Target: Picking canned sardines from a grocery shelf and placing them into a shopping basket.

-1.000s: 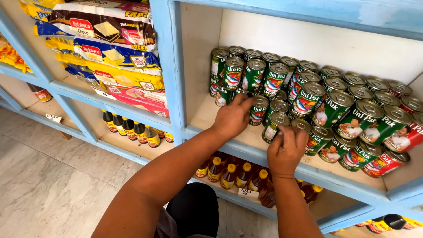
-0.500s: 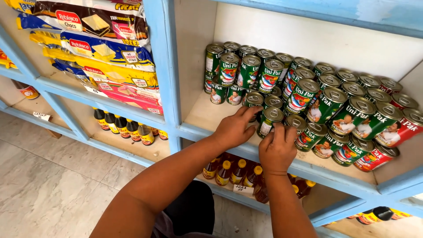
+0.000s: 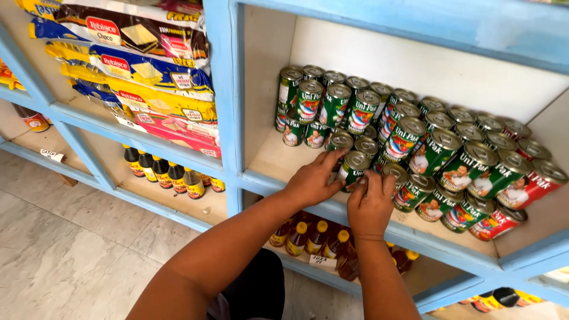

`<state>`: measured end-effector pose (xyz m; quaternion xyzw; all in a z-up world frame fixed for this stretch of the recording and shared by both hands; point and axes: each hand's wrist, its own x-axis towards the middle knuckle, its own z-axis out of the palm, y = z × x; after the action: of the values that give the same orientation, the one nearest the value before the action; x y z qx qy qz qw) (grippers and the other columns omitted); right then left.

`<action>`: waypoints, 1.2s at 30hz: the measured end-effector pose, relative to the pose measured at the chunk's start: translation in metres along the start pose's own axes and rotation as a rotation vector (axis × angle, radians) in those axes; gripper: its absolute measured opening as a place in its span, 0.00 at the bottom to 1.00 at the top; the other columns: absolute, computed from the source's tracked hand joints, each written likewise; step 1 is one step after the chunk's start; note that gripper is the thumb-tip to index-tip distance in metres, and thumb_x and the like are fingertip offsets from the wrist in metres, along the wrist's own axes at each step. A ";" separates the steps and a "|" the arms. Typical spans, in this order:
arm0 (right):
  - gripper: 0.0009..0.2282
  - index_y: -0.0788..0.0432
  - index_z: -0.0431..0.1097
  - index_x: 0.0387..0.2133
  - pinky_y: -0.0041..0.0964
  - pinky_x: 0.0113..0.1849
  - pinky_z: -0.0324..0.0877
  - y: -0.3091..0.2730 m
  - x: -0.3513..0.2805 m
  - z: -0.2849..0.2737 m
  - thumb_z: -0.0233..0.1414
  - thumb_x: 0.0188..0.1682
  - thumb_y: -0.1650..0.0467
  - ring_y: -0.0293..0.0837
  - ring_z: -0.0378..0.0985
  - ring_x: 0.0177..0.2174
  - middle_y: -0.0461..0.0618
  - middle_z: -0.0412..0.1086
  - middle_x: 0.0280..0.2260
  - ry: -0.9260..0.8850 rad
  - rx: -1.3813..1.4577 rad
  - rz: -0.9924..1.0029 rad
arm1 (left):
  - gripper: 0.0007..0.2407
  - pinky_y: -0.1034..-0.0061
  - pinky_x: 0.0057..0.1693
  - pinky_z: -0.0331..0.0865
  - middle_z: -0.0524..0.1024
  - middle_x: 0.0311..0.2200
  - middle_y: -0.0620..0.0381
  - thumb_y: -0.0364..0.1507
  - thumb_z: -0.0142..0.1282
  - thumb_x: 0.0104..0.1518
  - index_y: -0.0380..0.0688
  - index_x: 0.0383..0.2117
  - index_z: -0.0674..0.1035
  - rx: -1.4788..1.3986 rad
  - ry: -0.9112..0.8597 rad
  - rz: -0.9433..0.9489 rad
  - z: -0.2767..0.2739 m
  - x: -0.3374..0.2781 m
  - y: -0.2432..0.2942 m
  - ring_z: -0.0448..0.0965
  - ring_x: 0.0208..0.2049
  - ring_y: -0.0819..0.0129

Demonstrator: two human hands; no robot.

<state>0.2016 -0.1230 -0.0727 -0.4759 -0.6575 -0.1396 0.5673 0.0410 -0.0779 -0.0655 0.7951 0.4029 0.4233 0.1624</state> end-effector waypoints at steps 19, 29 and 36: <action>0.07 0.64 0.70 0.40 0.48 0.40 0.70 0.006 -0.002 -0.003 0.50 0.50 0.79 0.56 0.73 0.37 0.57 0.67 0.37 0.036 0.078 -0.018 | 0.37 0.57 0.51 0.75 0.71 0.60 0.45 0.43 0.62 0.53 0.57 0.70 0.56 0.045 -0.187 -0.050 -0.007 0.006 0.005 0.82 0.44 0.48; 0.20 0.63 0.65 0.49 0.40 0.35 0.75 0.004 0.000 0.004 0.60 0.43 0.76 0.46 0.79 0.31 0.55 0.68 0.40 -0.087 0.042 0.110 | 0.38 0.57 0.52 0.74 0.73 0.58 0.46 0.39 0.61 0.52 0.58 0.70 0.54 0.020 -0.214 -0.051 -0.002 0.007 -0.002 0.82 0.45 0.50; 0.24 0.62 0.64 0.52 0.43 0.35 0.75 0.000 0.005 0.006 0.61 0.41 0.76 0.49 0.79 0.32 0.57 0.68 0.41 -0.160 -0.029 0.168 | 0.39 0.56 0.52 0.73 0.74 0.57 0.46 0.39 0.60 0.51 0.60 0.71 0.53 0.044 -0.237 -0.042 0.003 0.010 -0.010 0.82 0.46 0.50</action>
<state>0.1986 -0.1167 -0.0699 -0.5471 -0.6565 -0.0627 0.5156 0.0417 -0.0637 -0.0673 0.8343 0.4066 0.3140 0.2002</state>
